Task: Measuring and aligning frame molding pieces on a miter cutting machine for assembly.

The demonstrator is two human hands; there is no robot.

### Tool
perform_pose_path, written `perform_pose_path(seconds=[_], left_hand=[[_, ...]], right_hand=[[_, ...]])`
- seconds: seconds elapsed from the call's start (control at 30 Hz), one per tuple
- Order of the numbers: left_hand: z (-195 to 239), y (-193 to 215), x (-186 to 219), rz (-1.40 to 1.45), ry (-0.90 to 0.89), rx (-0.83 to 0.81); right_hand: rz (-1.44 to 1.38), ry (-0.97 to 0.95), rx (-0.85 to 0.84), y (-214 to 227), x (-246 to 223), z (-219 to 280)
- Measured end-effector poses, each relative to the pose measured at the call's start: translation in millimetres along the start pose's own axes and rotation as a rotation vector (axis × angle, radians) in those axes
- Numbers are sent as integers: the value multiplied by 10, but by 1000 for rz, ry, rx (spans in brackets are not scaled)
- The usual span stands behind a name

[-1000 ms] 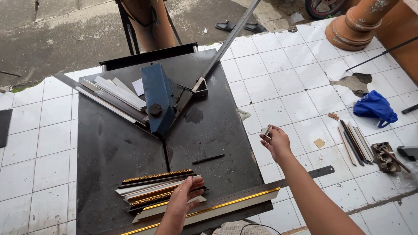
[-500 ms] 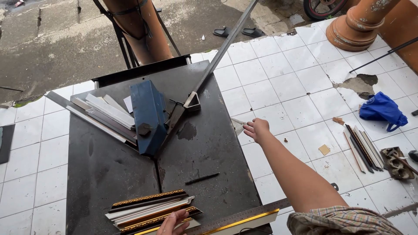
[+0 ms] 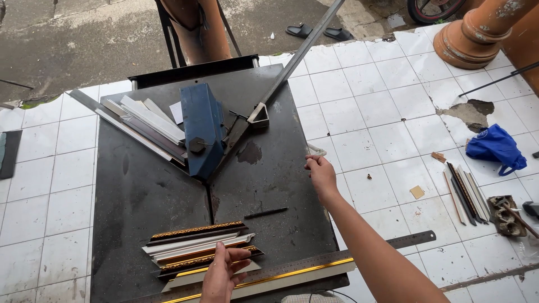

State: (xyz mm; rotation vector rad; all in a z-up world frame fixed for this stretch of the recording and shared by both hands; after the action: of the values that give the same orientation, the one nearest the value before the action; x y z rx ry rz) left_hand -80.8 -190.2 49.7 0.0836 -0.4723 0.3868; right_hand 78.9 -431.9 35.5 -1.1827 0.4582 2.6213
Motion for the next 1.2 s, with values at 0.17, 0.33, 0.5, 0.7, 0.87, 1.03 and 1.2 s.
perform_pose_path(seconds=[0.17,0.33,0.5,0.7,0.87,1.03,1.2], left_hand=[[257,108,182,-134,-36,-28],[290,405,275,-102,-85,-47],[302,794,396,-61,-126,-52],[184,1156,379,-15,-101,-45],[44,1168,381,40,-111,-126],[43,1165,483,56,-150,-140],[-58,1268,604,119,-258,-120]], right_hand=[[727,557,-389,-722,202,679],[1263,792,-501,-1259,560,1052],[1516,801,-437,-1449,740,1062],[1455,639,-435,-1431,643,1233],[982,244,-591,-1451,507,1665],[832,193,-656,-1515,506,2110],[778,194,-650,-1571,635,1972]])
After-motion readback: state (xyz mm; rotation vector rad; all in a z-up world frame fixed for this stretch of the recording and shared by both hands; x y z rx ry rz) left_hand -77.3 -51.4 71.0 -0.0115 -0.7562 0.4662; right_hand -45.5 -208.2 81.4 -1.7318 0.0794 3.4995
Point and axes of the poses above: each hand's wrist, its own z-axis away from the middle knuckle, its own y-axis out of the back of the hand, x = y × z, the point moved 4 cm from there along -z, towards the middle knuckle, and after that the axes turned 1 degree about -y, right-handed, at the moved point
